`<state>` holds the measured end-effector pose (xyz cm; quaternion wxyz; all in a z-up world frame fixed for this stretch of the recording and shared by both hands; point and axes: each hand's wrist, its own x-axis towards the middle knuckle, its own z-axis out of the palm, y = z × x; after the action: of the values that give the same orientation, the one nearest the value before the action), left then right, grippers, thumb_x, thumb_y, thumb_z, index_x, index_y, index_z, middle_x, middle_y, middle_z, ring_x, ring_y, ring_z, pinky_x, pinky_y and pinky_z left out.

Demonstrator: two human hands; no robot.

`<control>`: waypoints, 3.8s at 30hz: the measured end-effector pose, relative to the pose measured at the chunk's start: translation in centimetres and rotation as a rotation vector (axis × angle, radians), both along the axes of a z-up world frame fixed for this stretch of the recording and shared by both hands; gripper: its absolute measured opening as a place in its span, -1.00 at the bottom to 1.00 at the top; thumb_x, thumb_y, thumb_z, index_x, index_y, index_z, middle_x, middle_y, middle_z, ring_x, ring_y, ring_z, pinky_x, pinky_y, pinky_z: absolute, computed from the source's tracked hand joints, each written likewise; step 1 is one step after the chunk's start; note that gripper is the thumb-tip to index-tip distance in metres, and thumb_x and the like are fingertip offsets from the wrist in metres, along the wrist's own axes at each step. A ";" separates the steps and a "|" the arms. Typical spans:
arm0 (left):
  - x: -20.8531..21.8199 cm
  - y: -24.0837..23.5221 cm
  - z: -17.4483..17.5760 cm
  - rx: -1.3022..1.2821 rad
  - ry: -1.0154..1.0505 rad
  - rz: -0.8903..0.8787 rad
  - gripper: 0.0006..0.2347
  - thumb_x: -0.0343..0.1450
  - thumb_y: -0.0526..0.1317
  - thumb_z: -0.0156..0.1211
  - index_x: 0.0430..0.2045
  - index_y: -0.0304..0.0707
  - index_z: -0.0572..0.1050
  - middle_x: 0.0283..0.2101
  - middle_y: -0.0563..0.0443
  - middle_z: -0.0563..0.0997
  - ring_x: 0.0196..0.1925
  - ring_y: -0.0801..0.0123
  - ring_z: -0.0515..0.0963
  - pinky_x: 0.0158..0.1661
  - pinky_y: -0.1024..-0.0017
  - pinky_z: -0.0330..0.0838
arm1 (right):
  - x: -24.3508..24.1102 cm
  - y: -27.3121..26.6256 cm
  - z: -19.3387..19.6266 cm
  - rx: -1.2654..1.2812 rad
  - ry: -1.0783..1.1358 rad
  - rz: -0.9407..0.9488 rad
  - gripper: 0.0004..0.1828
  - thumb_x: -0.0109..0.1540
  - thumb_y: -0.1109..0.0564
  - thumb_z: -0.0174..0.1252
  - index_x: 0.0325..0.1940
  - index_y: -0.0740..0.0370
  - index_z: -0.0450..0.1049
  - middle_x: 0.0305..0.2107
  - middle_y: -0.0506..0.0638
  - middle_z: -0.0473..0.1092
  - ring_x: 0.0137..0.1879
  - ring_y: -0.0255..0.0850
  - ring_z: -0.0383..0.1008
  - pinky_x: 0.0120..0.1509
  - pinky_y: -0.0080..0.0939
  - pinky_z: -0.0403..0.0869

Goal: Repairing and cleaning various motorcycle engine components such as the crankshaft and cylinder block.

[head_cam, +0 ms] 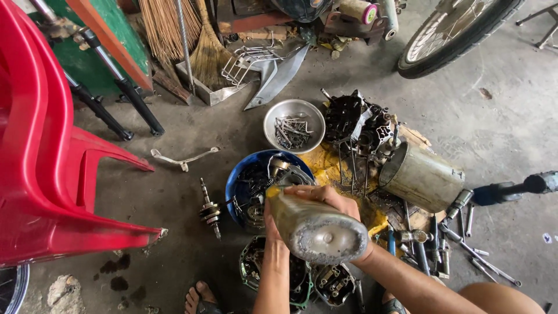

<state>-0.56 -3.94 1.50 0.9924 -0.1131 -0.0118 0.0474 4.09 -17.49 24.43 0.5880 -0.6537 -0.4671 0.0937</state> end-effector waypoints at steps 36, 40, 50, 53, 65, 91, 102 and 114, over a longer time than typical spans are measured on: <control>-0.4 2.9 -7.8 0.333 0.427 0.478 -0.62 0.63 0.09 0.17 -0.03 -0.30 0.60 -0.12 -0.06 0.68 -0.18 0.23 0.66 -0.19 0.29 0.60 | 0.3 -0.3 0.4 -0.054 0.056 -0.081 -0.53 0.18 0.21 0.39 0.13 0.23 0.42 0.07 0.16 0.56 0.18 -0.10 0.62 0.19 -0.12 0.63; 0.1 2.2 -2.3 0.288 0.563 0.366 -0.65 0.43 0.04 0.06 -0.09 -0.20 0.56 -0.06 -0.06 0.67 -0.07 0.19 0.68 -0.09 0.22 0.66 | -0.1 -0.9 -0.5 -0.396 0.209 -0.153 -0.62 0.20 0.17 0.34 0.10 0.19 0.53 -0.04 0.06 0.58 0.05 -0.17 0.66 0.10 -0.13 0.65; 1.2 2.9 -1.2 0.540 0.852 0.333 -0.63 0.56 0.12 0.16 -0.24 -0.27 0.59 -0.46 -0.01 0.56 -0.46 0.25 0.48 -0.46 0.26 0.42 | 0.3 1.4 1.3 -0.069 0.029 -0.086 -0.57 0.19 0.19 0.34 0.12 0.26 0.43 0.08 0.09 0.51 0.17 -0.14 0.57 0.20 -0.13 0.59; 1.0 3.5 4.5 0.689 0.835 0.472 -0.73 0.41 -0.04 0.17 -0.44 -0.30 0.58 -0.43 0.08 0.69 -0.39 0.38 0.64 -0.31 0.36 0.56 | 0.9 1.9 1.3 -0.096 -0.119 -0.100 -0.54 0.15 0.18 0.40 0.09 0.27 0.43 0.08 0.08 0.51 0.15 -0.12 0.59 0.20 -0.17 0.61; -1.9 6.7 2.2 1.526 0.720 0.673 -0.61 0.51 -0.13 0.24 -0.70 -0.29 0.29 -0.62 0.29 0.16 -0.52 0.64 0.09 -0.49 0.43 -0.05 | 1.9 2.2 -0.4 -0.386 0.036 -0.248 -0.70 0.13 0.19 0.35 -0.07 0.22 0.52 -0.18 -0.01 0.58 -0.09 -0.29 0.67 -0.10 -0.26 0.63; 1.4 4.7 2.0 0.071 0.824 0.100 -0.70 0.51 -0.02 0.07 -0.13 -0.29 0.54 -0.12 -0.13 0.65 -0.13 0.08 0.66 -0.12 -0.02 0.63 | 3.1 0.4 -4.6 -0.144 -0.015 -0.184 -0.60 0.22 0.17 0.26 0.15 0.23 0.45 0.04 0.05 0.53 0.12 -0.17 0.56 0.22 -0.11 0.55; 0.4 5.1 3.9 0.720 0.926 0.305 -0.70 0.46 -0.10 0.21 -0.15 -0.43 0.59 -0.17 -0.10 0.72 -0.21 0.20 0.72 -0.17 0.21 0.64 | 3.9 -1.6 -6.4 -0.406 -0.730 -0.292 -0.53 0.17 0.24 0.23 0.17 0.04 0.51 0.01 0.06 0.51 0.14 -0.10 0.52 0.36 0.07 0.45; 0.1 4.5 2.8 1.374 0.869 0.009 -0.85 0.38 -0.31 0.38 -0.22 -0.34 0.66 -0.22 -0.06 0.78 -0.15 0.43 0.73 -0.09 0.51 0.35 | 3.5 -0.6 -3.8 -0.401 -0.092 -0.189 -0.79 0.17 0.10 0.37 -0.11 0.08 0.63 -0.24 -0.12 0.59 -0.15 -0.27 0.61 -0.10 -0.17 0.59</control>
<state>-0.41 0.59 4.30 0.7559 0.5500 0.3475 0.0731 7.57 -18.05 20.59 0.4305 -0.8020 -0.4019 0.0993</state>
